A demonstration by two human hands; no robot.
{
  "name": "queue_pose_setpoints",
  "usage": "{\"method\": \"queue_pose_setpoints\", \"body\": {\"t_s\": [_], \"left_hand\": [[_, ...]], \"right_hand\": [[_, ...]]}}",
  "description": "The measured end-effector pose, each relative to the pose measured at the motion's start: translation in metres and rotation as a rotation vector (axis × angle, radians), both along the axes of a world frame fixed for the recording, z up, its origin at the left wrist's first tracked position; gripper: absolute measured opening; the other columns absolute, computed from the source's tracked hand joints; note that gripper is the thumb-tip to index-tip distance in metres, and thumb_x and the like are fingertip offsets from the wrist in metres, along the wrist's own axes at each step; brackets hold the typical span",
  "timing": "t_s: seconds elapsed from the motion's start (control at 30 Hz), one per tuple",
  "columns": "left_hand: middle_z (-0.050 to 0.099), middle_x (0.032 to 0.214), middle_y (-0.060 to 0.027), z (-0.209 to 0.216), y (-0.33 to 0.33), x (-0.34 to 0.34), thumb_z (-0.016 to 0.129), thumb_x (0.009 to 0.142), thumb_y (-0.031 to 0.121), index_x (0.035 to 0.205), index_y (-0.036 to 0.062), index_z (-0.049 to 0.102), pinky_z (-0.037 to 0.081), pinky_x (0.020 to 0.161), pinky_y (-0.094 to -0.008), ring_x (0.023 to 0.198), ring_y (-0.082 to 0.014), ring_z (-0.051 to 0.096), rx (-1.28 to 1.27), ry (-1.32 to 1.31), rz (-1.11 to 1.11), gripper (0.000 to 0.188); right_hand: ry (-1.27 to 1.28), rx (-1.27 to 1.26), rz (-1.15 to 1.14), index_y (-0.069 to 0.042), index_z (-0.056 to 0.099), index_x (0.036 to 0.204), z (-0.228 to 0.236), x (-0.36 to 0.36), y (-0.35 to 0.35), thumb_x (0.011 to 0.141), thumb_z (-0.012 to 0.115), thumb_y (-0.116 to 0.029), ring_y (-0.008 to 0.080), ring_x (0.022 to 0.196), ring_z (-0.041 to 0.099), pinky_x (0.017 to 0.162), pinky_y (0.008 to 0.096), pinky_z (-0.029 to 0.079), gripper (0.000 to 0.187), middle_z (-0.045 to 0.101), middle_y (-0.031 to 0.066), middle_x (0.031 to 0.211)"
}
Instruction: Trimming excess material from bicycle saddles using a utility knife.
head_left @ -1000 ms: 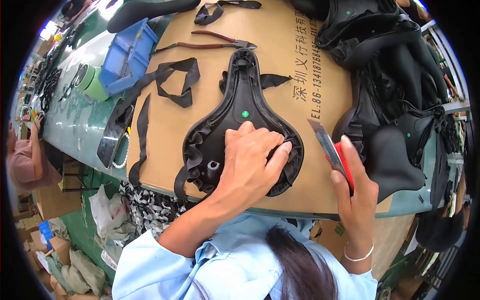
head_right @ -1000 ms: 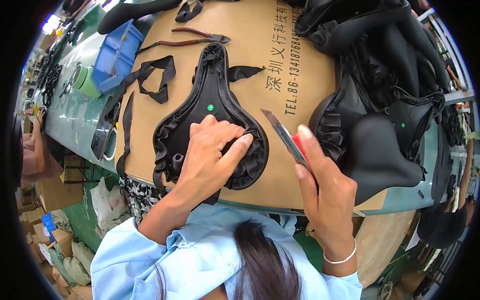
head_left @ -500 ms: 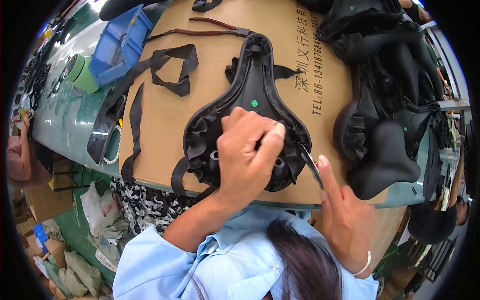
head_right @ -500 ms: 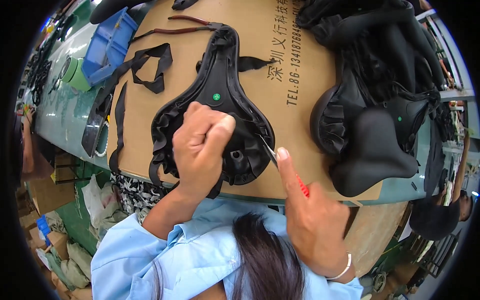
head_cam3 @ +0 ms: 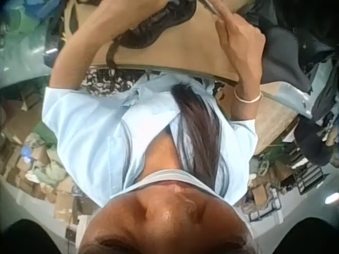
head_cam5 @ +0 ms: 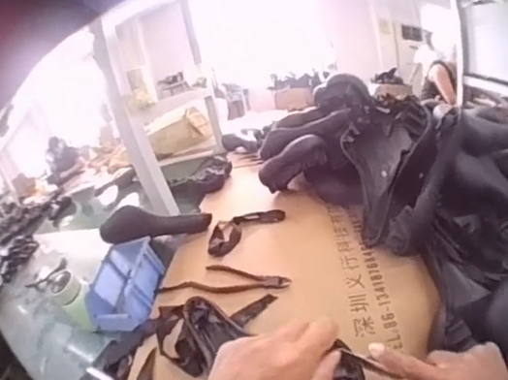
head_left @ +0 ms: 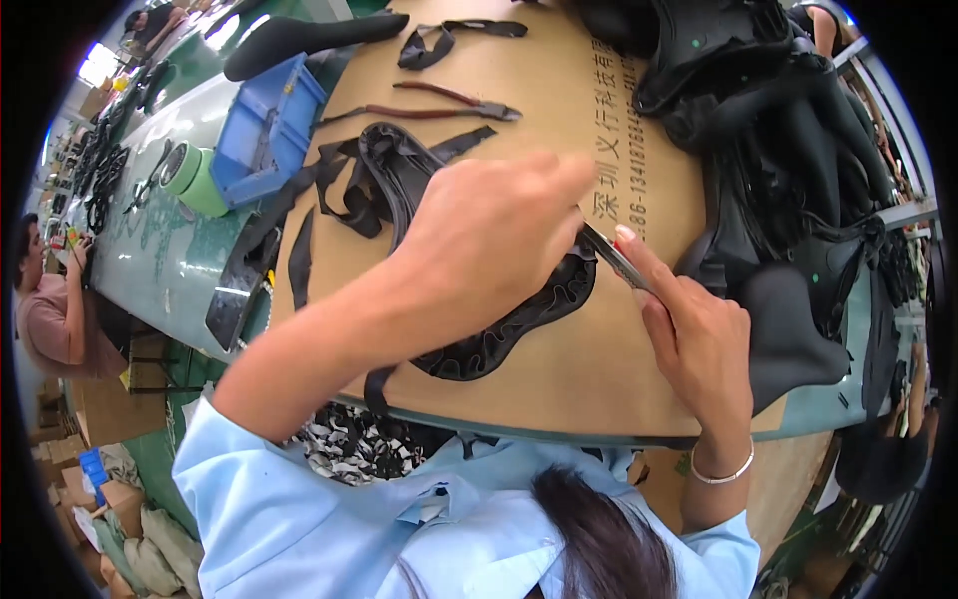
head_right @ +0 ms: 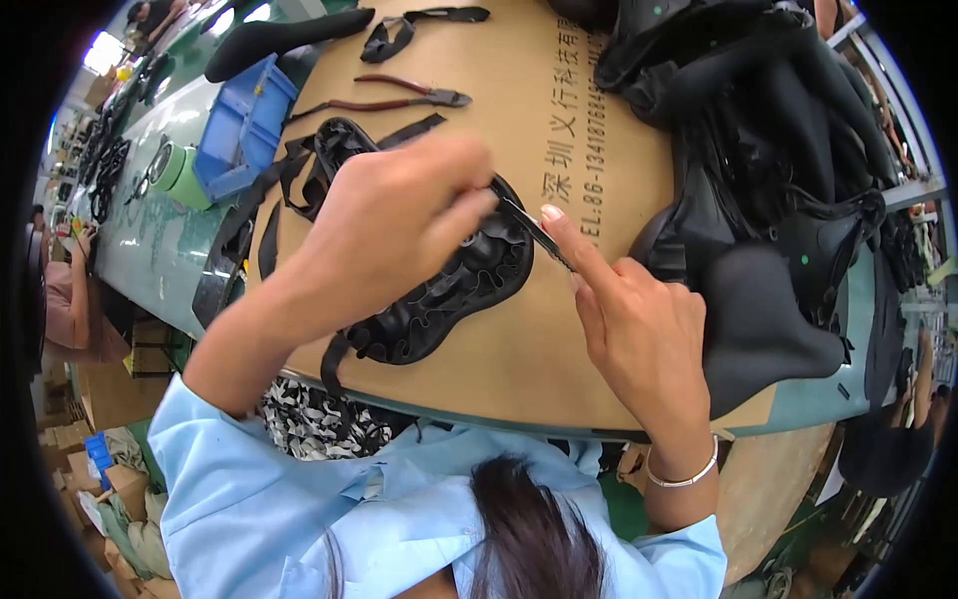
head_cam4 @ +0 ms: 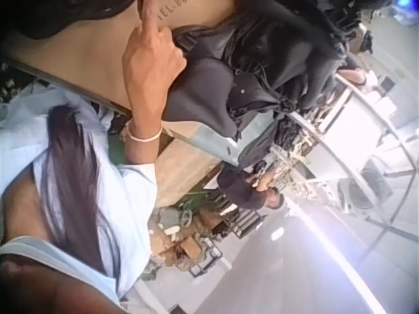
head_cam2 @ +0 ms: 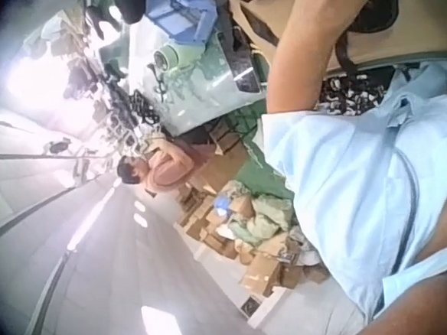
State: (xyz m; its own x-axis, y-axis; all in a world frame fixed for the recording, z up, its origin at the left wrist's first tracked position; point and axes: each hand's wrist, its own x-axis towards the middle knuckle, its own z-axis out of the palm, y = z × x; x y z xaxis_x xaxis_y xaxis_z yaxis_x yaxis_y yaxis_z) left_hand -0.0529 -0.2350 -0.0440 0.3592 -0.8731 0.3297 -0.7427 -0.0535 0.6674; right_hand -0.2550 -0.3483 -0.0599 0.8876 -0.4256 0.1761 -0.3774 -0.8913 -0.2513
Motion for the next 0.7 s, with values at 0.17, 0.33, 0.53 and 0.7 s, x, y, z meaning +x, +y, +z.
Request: {"method": "queue_pose_setpoints", "body": {"t_s": [0.17, 0.33, 0.53, 0.7], "left_hand": [[0.055, 0.065, -0.0044, -0.034, -0.042, 0.042, 0.062, 0.082, 0.025, 0.073, 0.0017, 0.067, 0.041, 0.058, -0.0268, 0.065, -0.008, 0.052, 0.227, -0.219, -0.353, 0.026], [0.055, 0.068, 0.002, -0.022, -0.05, 0.044, 0.065, 0.082, 0.018, 0.073, 0.0028, 0.067, 0.033, 0.061, -0.0176, 0.064, -0.0055, 0.045, 0.152, 1.021, -0.034, 0.018], [0.058, 0.087, -0.0014, -0.015, -0.061, 0.023, 0.06, 0.093, 0.027, 0.087, 0.0054, 0.063, 0.04, 0.075, -0.0292, 0.078, -0.0102, 0.048, -0.515, 1.097, -0.275, 0.023], [0.06, 0.105, -0.0031, 0.0, -0.043, 0.025, 0.058, 0.096, 0.037, 0.099, 0.0134, 0.059, 0.045, 0.078, -0.031, 0.075, -0.0094, 0.052, -0.98, 1.483, -0.659, 0.024]], "right_hand": [[0.011, 0.524, -0.11, -0.025, 0.046, 0.141, -0.012, 0.004, 0.004, 0.087, 0.059, -0.009, 0.0346, 0.059, 0.06, 0.053, 0.0414, 0.046, 0.058, 0.059, 0.017, 0.067], [-0.065, 0.594, -0.197, -0.014, 0.037, 0.146, -0.017, -0.01, 0.039, 0.091, 0.053, -0.008, 0.0371, 0.07, 0.066, 0.063, 0.0385, 0.05, 0.058, 0.064, 0.0246, 0.103], [-0.111, 0.789, -0.293, -0.011, 0.03, 0.149, -0.019, -0.009, 0.051, 0.093, 0.049, -0.009, 0.0316, 0.06, 0.065, 0.058, 0.0378, 0.05, 0.059, 0.066, 0.0211, 0.088], [-0.068, 0.742, -0.276, -0.009, 0.034, 0.147, -0.007, -0.025, 0.07, 0.091, 0.052, -0.008, 0.0317, 0.057, 0.063, 0.055, 0.0393, 0.048, 0.059, 0.064, 0.0195, 0.078]]}}
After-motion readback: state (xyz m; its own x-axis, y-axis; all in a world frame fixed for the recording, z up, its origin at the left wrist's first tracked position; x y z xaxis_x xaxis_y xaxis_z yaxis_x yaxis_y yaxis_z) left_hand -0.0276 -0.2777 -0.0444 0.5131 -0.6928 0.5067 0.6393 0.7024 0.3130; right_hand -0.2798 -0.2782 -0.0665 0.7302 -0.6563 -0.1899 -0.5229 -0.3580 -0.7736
